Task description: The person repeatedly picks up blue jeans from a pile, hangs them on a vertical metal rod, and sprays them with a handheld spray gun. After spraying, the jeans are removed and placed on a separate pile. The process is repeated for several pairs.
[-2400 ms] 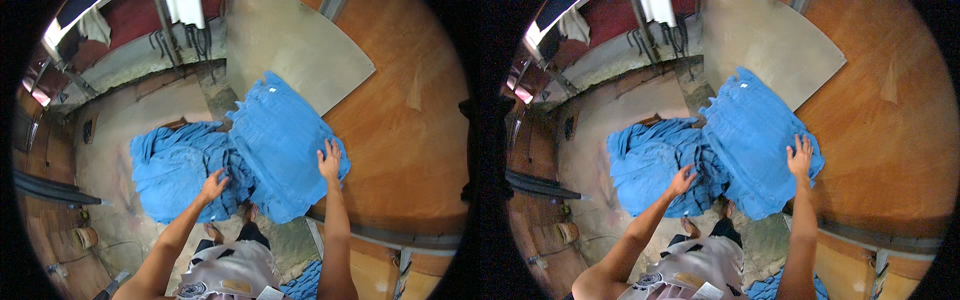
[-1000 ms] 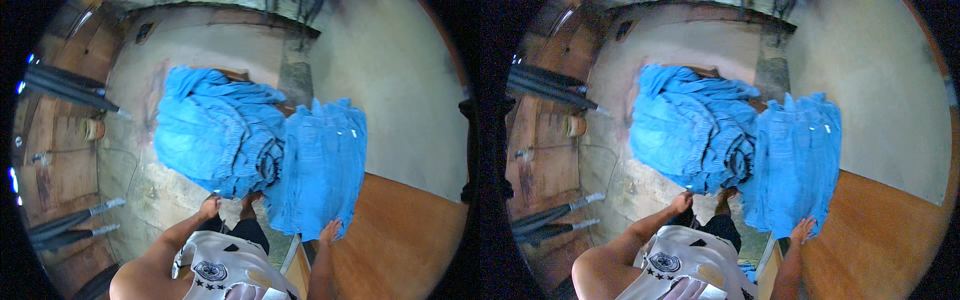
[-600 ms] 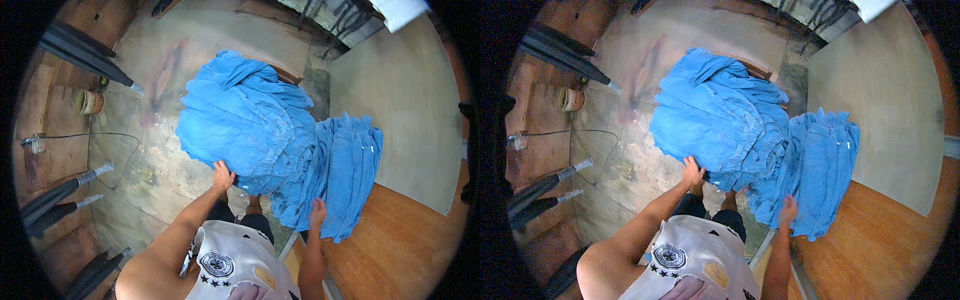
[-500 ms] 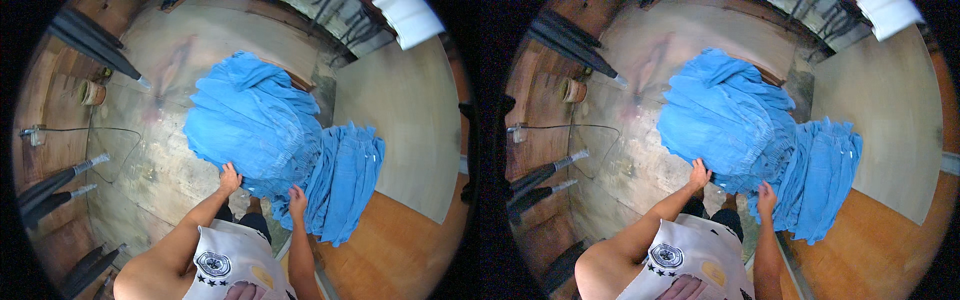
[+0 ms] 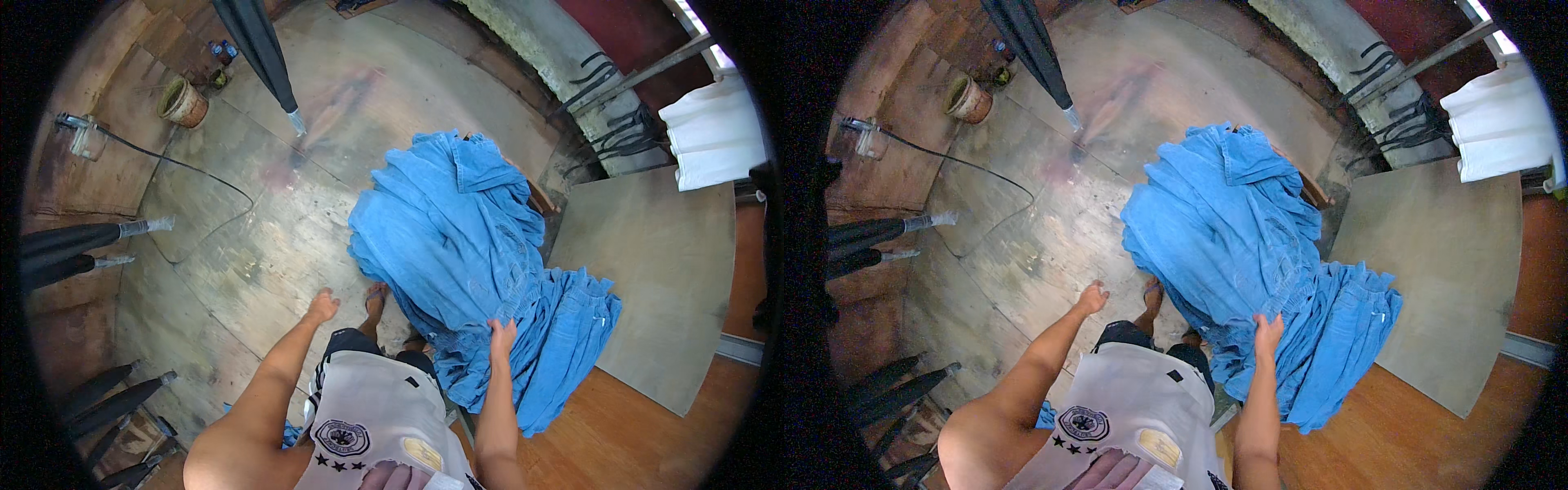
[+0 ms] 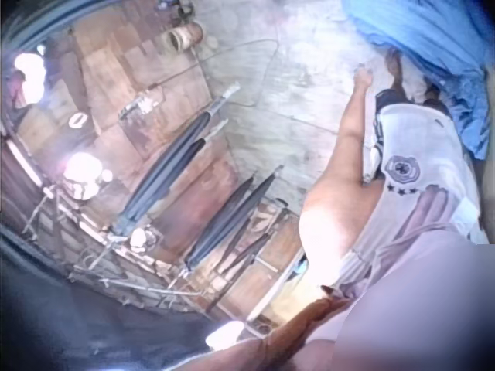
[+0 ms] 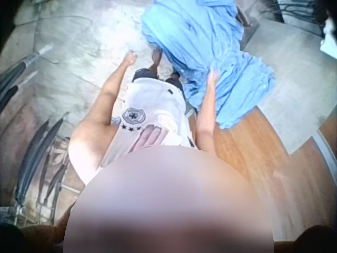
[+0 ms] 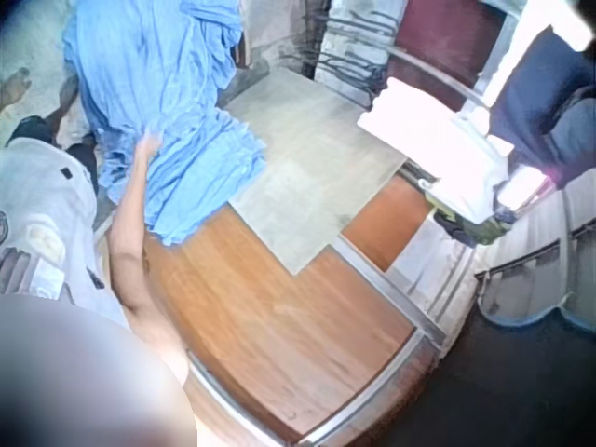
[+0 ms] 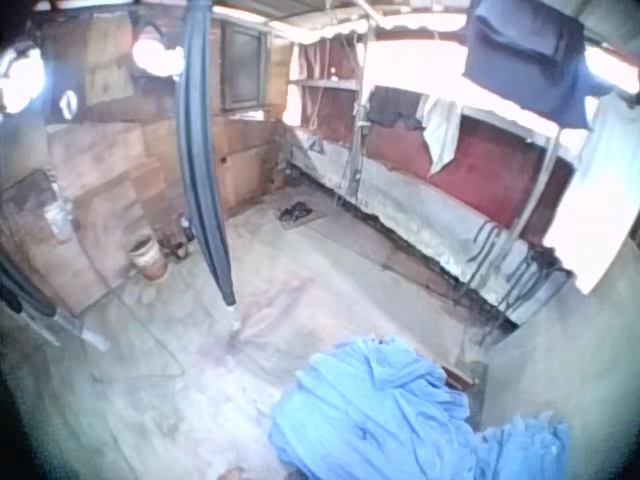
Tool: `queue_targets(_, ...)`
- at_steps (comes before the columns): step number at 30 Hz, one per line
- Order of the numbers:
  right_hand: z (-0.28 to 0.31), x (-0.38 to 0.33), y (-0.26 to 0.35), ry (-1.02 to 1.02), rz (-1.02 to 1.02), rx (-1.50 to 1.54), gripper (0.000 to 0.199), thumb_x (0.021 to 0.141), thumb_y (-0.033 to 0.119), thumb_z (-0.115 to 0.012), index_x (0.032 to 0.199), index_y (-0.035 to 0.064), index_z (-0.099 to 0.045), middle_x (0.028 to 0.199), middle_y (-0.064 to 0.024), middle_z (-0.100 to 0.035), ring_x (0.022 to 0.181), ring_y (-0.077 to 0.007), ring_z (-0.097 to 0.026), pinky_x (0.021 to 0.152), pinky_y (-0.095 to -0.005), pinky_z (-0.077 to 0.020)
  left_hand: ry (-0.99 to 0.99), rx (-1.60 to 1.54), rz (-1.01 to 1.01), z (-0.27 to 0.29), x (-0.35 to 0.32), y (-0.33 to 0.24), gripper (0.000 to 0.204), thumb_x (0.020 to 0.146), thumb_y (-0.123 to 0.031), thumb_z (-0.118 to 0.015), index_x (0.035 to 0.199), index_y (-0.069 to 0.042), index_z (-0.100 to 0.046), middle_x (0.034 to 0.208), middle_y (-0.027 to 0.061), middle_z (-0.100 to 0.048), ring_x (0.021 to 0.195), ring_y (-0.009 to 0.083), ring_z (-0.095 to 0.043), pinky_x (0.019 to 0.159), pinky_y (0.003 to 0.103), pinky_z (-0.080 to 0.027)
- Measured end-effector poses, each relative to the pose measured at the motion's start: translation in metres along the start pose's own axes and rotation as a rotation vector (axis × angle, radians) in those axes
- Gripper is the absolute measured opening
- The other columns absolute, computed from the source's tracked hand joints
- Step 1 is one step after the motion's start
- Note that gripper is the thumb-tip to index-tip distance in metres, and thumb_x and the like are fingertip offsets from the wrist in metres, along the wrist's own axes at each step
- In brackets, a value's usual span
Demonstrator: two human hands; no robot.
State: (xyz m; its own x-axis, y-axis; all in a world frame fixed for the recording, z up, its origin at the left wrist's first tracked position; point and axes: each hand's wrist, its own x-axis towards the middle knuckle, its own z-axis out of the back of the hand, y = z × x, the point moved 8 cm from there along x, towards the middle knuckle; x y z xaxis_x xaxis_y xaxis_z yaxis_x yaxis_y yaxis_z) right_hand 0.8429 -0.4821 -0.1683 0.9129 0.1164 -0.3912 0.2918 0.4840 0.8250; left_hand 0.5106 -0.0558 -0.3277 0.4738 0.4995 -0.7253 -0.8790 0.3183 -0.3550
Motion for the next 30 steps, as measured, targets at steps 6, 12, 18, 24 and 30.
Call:
queue_targets(6, 0.080, -0.115, 0.068, -0.100, -0.093, 0.391, 0.042, 0.081, 0.006, -0.064, 0.122, -0.0026, -0.058, 0.114, -0.0118, -0.066, 0.102, -0.0247, -0.063, 0.092, -0.0377, -0.0498, 0.085, -0.285, 0.107, 0.008, 0.005, 0.027, 0.061, 0.093, -0.041, -0.065, 0.136, 0.000, -0.052, 0.128, 0.0245, -0.063, 0.123, 0.0359, -0.060, 0.102, 0.045, -0.049)
queue_targets(12, 0.143, -0.205, 0.113, -0.161, -0.335, 0.329, 0.056, 0.088, 0.025, -0.072, 0.132, -0.0031, -0.053, 0.124, -0.0156, -0.064, 0.114, -0.0292, -0.062, 0.100, -0.0422, -0.0498, 0.401, -1.197, 0.263, -0.053, 0.011, -0.072, 0.065, 0.099, -0.054, -0.053, 0.140, -0.004, -0.048, 0.128, 0.0188, -0.064, 0.112, 0.0281, -0.066, 0.094, 0.041, -0.055)
queue_targets(18, 0.222, -0.202, 0.234, -0.335, 0.179, 0.763, 0.046, 0.094, 0.028, -0.063, 0.128, -0.0024, -0.057, 0.123, -0.0127, -0.065, 0.111, -0.0241, -0.063, 0.097, -0.0399, -0.0500, 0.523, -1.058, 0.142, -0.104, 0.005, -0.164, 0.062, 0.102, -0.054, -0.049, 0.139, -0.004, -0.049, 0.128, 0.0185, -0.064, 0.105, 0.0265, -0.068, 0.090, 0.039, -0.058)
queue_targets(24, 0.332, -0.166, 0.375, -0.391, 0.676, 0.838, 0.037, 0.099, 0.027, -0.058, 0.121, -0.0027, -0.063, 0.119, -0.0125, -0.068, 0.106, -0.0225, -0.066, 0.099, -0.0377, -0.0501, 0.473, -0.796, 0.043, -0.127, -0.014, -0.202, 0.048, 0.104, -0.044, -0.050, 0.132, -0.005, -0.054, 0.103, 0.0124, -0.072, 0.085, 0.0209, -0.070, 0.072, 0.034, -0.059)
queue_targets(30, 0.462, -0.225, 0.411, -0.776, 0.921, 0.775, 0.039, 0.101, 0.026, -0.054, 0.123, -0.0055, -0.062, 0.124, -0.0146, -0.067, 0.115, -0.0262, -0.063, 0.105, -0.0411, -0.0464, 0.360, -0.502, -0.206, -0.155, -0.025, -0.238, 0.032, 0.100, -0.032, -0.059, 0.116, -0.004, -0.062, 0.087, 0.0091, -0.072, 0.065, 0.0169, -0.066, 0.054, 0.029, -0.052)
